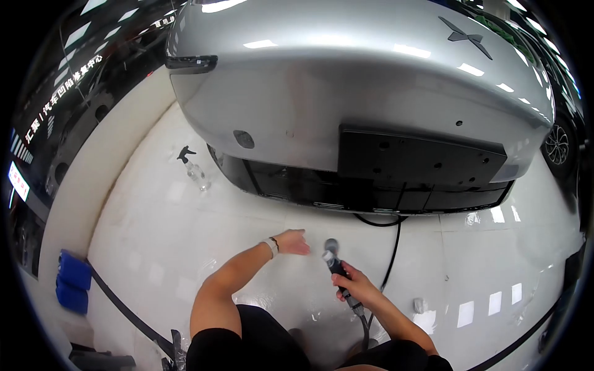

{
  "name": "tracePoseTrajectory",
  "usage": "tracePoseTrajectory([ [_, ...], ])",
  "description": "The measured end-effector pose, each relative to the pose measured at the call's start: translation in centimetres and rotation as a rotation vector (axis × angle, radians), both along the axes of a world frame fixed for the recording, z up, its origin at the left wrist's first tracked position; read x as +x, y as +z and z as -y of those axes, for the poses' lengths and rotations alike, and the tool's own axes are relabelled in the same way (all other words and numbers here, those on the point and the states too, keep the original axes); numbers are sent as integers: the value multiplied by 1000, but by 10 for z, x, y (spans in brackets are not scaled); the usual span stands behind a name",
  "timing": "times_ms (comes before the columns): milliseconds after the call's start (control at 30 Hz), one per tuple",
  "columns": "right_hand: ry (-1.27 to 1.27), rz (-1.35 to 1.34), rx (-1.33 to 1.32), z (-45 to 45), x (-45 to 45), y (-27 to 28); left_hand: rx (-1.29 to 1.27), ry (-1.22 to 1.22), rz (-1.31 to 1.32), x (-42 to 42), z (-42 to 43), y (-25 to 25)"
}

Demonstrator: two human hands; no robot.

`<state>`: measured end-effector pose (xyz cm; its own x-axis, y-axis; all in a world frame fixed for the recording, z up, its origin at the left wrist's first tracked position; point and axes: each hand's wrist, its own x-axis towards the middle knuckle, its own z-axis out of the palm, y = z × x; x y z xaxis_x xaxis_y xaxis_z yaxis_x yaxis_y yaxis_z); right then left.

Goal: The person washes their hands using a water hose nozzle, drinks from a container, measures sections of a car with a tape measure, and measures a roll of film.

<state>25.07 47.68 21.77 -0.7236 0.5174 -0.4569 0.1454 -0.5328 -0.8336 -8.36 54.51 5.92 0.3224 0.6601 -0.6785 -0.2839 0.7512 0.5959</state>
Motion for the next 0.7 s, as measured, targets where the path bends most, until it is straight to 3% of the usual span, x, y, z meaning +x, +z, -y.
tracePoseTrajectory([
  [67, -121, 10, -24, -8, -3, -28, -183, 82, -36, 48, 7, 40],
  [167, -307, -68, -102, -12, -9, -56, -198, -184, 297, 100, 26, 91],
  [200, -310, -72, -106, -13, -10, -60, -165, -298, 484, 112, 29, 98],
  [233, -255, -162, -192, -16, -10, -68, -169, -300, 482, 123, 31, 81],
  [300, -119, -214, -218, -20, -2, -64, 37, -90, 361, 138, 36, 37],
  [400, 1, 16, -210, -53, 28, -41, 122, 57, 129, 145, 48, 51],
  [433, -199, 60, -178, -65, 41, -61, 77, 69, 43, 151, 53, 88],
  [533, -735, 111, -75, -107, 87, -139, 109, -84, -2, 149, 49, 82],
  [567, -811, 168, -85, -119, 98, -152, 107, -84, -2, 154, 50, 85],
  [633, -886, 227, -97, -135, 115, -176, 302, -286, -297, 168, 56, 99],
  [700, -880, 6, -148, -144, 139, -216, 371, -381, -446, 179, 61, 114],
])
